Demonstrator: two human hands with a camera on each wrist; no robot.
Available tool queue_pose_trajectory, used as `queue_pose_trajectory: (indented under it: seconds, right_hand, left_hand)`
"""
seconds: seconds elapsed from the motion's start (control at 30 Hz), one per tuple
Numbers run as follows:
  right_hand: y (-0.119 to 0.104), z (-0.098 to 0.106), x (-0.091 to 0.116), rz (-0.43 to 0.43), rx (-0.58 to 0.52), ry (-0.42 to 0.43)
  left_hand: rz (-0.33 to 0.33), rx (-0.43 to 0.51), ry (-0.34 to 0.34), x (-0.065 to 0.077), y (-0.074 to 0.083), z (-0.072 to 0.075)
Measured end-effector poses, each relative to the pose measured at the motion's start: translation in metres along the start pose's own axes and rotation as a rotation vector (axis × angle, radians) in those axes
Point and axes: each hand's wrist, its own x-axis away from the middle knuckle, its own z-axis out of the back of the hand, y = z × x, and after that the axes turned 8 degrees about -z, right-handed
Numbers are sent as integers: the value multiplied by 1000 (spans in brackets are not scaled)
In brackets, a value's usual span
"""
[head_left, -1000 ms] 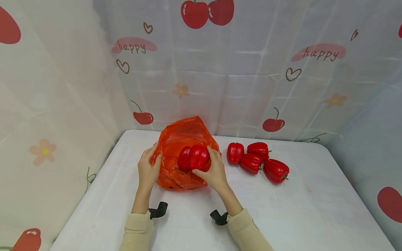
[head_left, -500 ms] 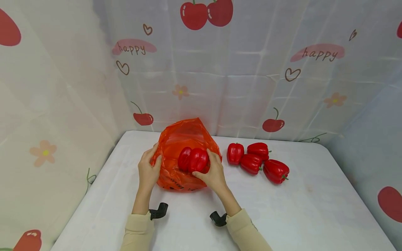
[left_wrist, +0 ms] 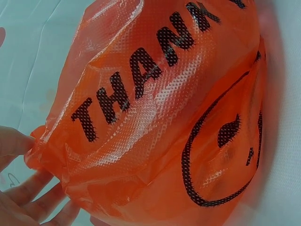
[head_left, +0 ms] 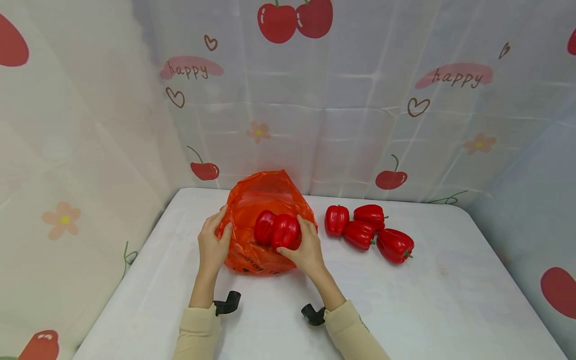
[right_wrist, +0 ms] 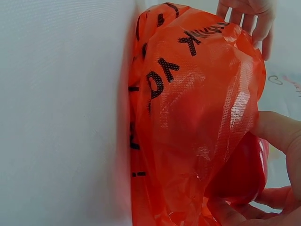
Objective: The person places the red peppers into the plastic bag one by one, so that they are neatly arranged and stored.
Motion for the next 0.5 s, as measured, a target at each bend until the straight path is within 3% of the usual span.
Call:
queue_pose_trajectory:
  seconds: [0.5]
  right_hand:
    - [1,-9,-2,4,5,-4]
  left_hand:
    - [18,8,-2,-1,0,2]
